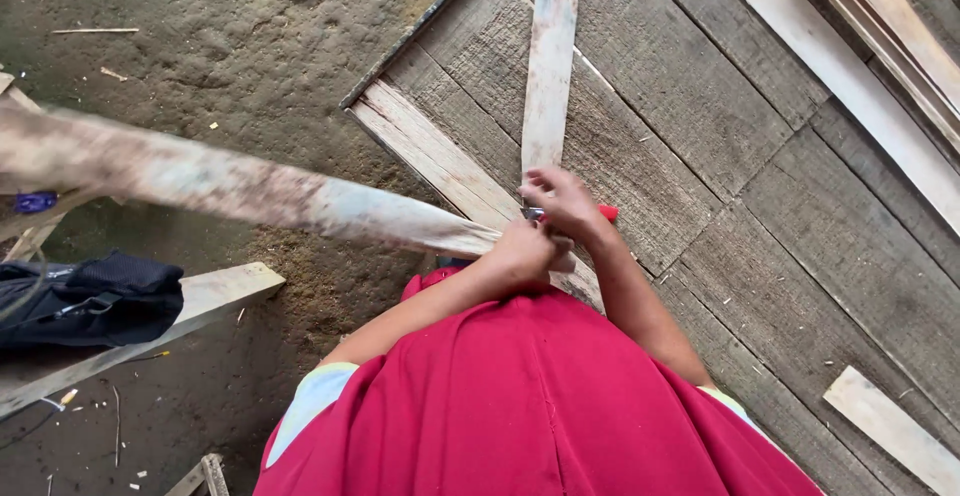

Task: The person uses a red utility knife to carve and shape a long wooden plank on a wooden workbench. They repeatedly score, peel, and trim the wood, creating shavings and smaller pieces.

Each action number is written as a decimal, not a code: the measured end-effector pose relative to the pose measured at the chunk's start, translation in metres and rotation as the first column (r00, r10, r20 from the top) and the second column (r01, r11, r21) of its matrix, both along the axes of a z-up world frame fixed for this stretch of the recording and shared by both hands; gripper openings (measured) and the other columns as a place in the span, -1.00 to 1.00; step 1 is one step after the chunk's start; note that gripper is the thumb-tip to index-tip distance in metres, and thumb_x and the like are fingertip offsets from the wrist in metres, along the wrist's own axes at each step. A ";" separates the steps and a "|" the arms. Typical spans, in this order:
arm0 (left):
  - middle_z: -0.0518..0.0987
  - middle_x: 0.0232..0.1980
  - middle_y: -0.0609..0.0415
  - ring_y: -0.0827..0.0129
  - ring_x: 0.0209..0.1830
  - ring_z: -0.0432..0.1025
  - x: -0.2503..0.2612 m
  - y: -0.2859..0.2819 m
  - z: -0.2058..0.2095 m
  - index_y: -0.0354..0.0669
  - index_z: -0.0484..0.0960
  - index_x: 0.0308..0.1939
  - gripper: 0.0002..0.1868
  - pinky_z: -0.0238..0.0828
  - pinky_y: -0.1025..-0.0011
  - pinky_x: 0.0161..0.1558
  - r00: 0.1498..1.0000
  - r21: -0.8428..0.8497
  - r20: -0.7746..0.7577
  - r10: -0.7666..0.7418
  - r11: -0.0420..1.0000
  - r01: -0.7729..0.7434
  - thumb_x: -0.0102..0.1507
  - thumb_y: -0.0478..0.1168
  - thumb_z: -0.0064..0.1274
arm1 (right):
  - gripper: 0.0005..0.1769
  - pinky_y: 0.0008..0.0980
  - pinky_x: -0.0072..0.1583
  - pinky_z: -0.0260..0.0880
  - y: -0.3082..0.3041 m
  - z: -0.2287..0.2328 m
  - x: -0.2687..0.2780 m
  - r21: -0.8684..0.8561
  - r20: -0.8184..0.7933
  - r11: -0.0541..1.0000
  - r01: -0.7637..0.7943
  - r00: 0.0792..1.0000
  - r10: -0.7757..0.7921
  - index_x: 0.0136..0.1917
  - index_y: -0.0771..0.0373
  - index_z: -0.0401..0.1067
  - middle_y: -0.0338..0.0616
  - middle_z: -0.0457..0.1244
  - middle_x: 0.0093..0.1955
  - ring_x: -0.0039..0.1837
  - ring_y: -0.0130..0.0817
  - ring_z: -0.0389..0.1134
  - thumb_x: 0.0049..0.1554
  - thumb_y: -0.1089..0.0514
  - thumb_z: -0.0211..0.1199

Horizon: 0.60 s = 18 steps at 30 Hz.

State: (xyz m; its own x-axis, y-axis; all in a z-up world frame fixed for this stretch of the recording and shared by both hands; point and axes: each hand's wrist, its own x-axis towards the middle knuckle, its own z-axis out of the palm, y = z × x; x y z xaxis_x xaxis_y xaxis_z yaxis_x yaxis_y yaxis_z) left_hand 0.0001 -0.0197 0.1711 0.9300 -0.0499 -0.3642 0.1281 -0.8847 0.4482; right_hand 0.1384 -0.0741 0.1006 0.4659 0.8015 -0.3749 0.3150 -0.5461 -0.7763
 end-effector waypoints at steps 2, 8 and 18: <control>0.61 0.03 -0.08 0.01 0.04 0.59 0.012 -0.002 0.051 0.08 0.71 0.10 -0.59 0.55 0.09 0.05 0.995 -0.046 -0.085 -0.060 0.997 0.056 0.19 -0.04 0.05 | -0.40 0.06 0.26 0.31 0.002 0.043 -0.016 0.039 -0.222 0.994 -0.099 0.969 0.106 0.44 0.19 0.33 0.28 0.34 0.22 0.28 0.18 0.35 0.20 -0.04 0.30; 0.65 -0.22 0.11 0.18 -0.12 0.57 0.034 -0.041 -0.046 0.10 0.72 -0.24 -0.73 0.45 0.08 0.09 0.972 -0.096 0.033 -0.232 0.968 0.234 0.12 0.00 -0.02 | -0.34 -0.28 0.05 0.34 -0.020 -0.049 -0.006 0.250 -0.397 0.967 -0.041 0.907 0.141 0.50 0.04 0.25 -0.02 0.32 -0.09 -0.01 -0.28 0.32 0.15 0.25 0.25; 0.58 -0.20 0.27 0.25 -0.26 0.46 0.052 -0.058 -0.109 0.17 0.60 -0.39 -0.77 0.45 0.21 -0.15 0.601 -0.345 0.779 0.177 0.922 0.176 0.03 -0.34 -0.04 | -0.46 -0.22 0.09 0.47 -0.074 0.050 0.024 0.327 -0.187 0.646 0.689 0.718 -0.671 0.43 0.10 0.31 0.11 0.35 0.12 0.14 -0.18 0.40 0.20 0.35 0.01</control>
State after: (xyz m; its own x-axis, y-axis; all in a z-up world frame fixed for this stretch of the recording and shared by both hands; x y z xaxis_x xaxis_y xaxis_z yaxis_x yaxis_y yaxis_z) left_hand 0.0517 -0.0775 0.0619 0.8345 -0.0065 0.5510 -0.4275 -0.6385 0.6400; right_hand 0.1623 -0.1477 0.1505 0.9239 0.3420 -0.1718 -0.0736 -0.2819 -0.9566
